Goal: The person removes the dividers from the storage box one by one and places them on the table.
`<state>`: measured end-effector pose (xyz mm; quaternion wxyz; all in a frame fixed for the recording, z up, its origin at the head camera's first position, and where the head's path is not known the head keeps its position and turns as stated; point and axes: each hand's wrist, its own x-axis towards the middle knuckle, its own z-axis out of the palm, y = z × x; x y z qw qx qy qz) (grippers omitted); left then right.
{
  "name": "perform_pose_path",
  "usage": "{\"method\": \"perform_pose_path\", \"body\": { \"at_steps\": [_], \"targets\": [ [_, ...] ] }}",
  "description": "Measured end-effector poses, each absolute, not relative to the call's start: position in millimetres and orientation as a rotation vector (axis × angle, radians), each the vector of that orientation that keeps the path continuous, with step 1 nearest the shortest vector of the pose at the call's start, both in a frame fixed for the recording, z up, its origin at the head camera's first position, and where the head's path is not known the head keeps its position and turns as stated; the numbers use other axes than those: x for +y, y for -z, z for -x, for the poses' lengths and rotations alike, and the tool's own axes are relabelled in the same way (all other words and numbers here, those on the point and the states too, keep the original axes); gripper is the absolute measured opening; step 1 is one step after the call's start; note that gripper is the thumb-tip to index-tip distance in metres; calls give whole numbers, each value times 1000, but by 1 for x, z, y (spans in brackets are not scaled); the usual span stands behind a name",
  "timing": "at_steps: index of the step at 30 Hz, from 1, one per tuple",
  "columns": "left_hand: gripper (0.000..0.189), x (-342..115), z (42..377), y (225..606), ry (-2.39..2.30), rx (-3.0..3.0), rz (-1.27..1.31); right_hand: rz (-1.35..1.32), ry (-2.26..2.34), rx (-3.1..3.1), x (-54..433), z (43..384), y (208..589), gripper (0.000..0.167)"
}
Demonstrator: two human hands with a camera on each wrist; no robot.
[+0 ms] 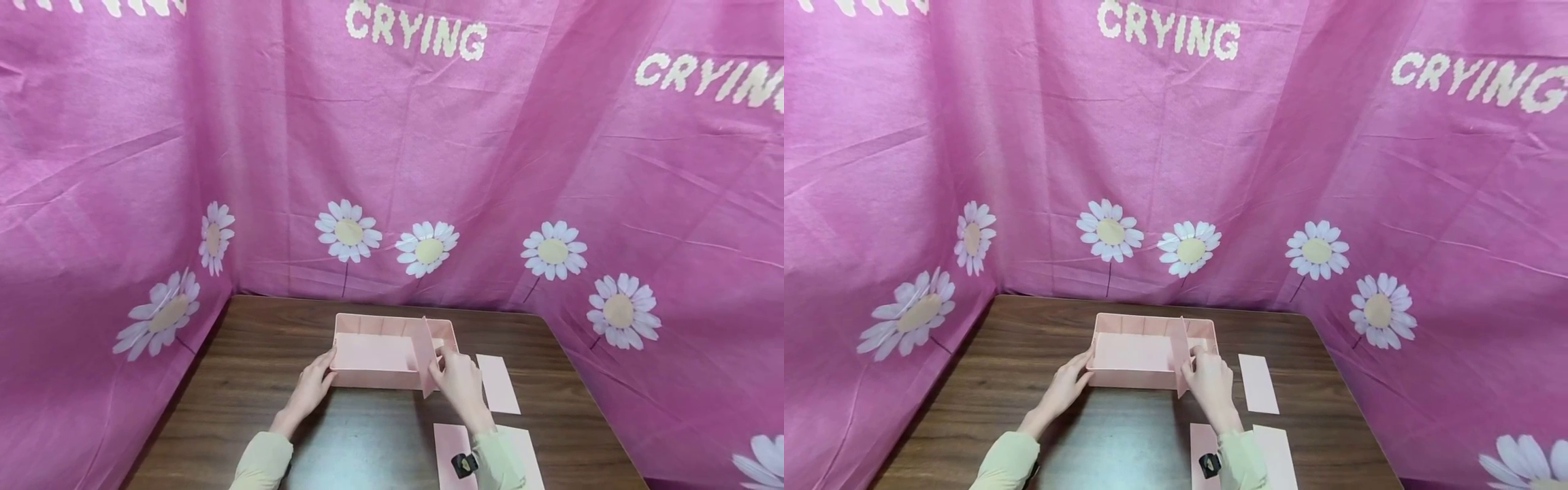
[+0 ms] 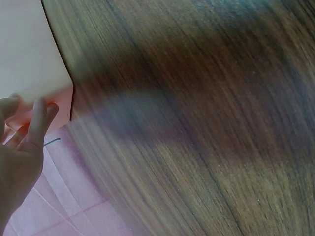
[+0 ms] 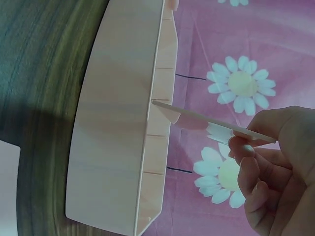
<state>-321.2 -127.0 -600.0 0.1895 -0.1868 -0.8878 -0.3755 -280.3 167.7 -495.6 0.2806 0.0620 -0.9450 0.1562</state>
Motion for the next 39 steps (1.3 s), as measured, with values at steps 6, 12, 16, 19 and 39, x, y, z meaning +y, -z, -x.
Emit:
{"method": "perform_pose_path", "body": {
  "at_steps": [6, 12, 16, 19, 39],
  "targets": [
    [50, -128, 322, 601, 1073, -2508, 513, -132, -431, -2556, 160, 271, 498, 4],
    [49, -127, 322, 602, 1078, -2522, 514, -114, -436, -2564, 156, 264, 506, 5],
    [50, -127, 322, 602, 1078, -2523, 518, -106, -447, -2557, 152, 261, 508, 4],
    [50, -127, 322, 602, 1082, -2520, 521, -110, -465, -2547, 149, 259, 507, 4],
    [51, -128, 328, 599, 1089, -2541, 524, -153, -503, -2548, 131, 241, 508, 5]
  ]
}}
